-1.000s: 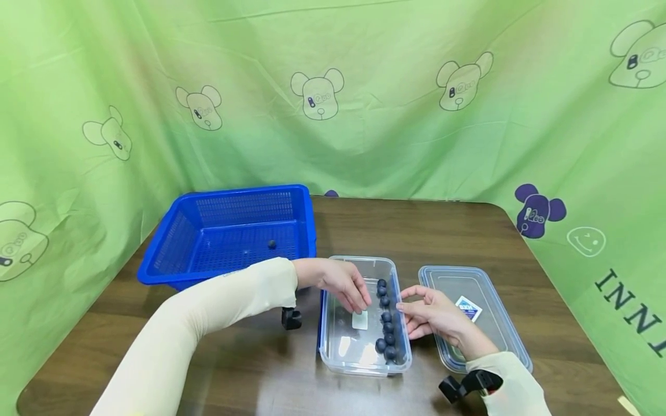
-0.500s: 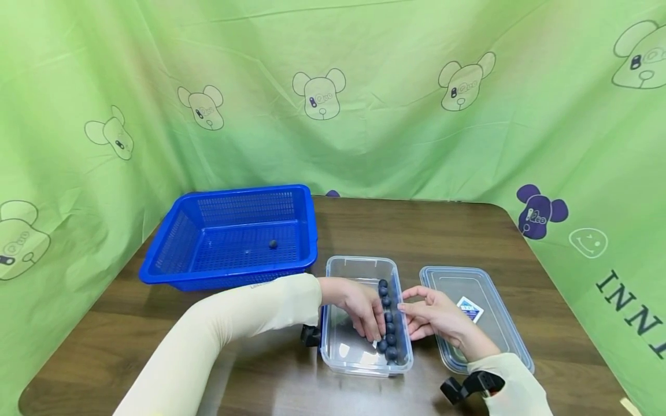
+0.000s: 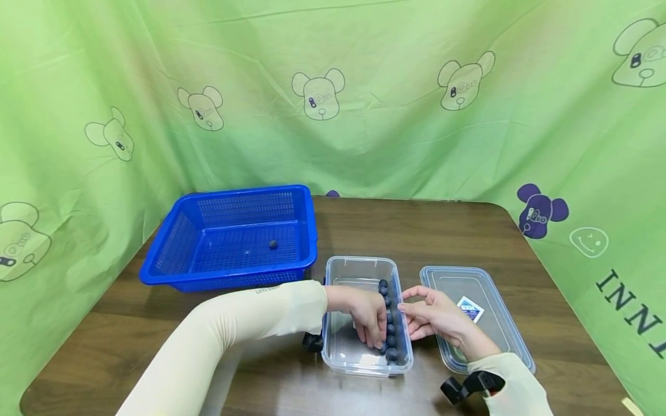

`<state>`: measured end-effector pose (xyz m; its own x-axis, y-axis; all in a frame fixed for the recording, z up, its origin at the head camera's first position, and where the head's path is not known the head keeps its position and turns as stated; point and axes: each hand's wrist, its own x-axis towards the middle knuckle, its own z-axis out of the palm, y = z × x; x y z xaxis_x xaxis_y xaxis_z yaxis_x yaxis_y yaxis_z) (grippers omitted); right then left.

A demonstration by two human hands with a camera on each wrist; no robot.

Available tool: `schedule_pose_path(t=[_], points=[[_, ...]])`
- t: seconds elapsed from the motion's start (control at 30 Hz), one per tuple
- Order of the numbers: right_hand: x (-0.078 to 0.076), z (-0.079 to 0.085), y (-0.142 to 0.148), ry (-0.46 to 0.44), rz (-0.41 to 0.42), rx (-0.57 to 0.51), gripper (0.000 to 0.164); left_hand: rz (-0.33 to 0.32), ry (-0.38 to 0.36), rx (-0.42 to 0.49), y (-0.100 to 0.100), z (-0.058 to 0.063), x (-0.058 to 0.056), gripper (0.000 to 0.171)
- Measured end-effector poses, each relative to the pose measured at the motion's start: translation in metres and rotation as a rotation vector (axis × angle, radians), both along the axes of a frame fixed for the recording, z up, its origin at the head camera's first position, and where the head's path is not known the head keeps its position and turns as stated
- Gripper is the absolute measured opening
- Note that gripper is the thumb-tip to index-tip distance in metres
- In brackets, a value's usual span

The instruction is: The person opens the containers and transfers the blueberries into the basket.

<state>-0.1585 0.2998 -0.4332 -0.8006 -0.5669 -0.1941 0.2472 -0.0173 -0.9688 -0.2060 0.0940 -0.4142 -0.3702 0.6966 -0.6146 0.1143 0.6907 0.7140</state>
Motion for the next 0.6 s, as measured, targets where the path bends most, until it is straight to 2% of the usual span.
schedule_pose_path(t=[0.33,0.5,0.6], points=[[-0.0014,0.0003,-0.0006,-0.005,0.011,-0.015,0.015,0.003,-0.006,0.013,-0.0023,0.0004,0.0013,0.007],[-0.001,0.0002,-0.0007,-0.007,0.013,-0.01,0.015,-0.008,-0.02,0.043,-0.0049,0.0011,-0.0024,0.007],[-0.0006,0.0005,-0.0007,-0.008,0.008,-0.002,0.014,0.018,-0.051,0.086,-0.0071,0.005,-0.0073,0.007]])
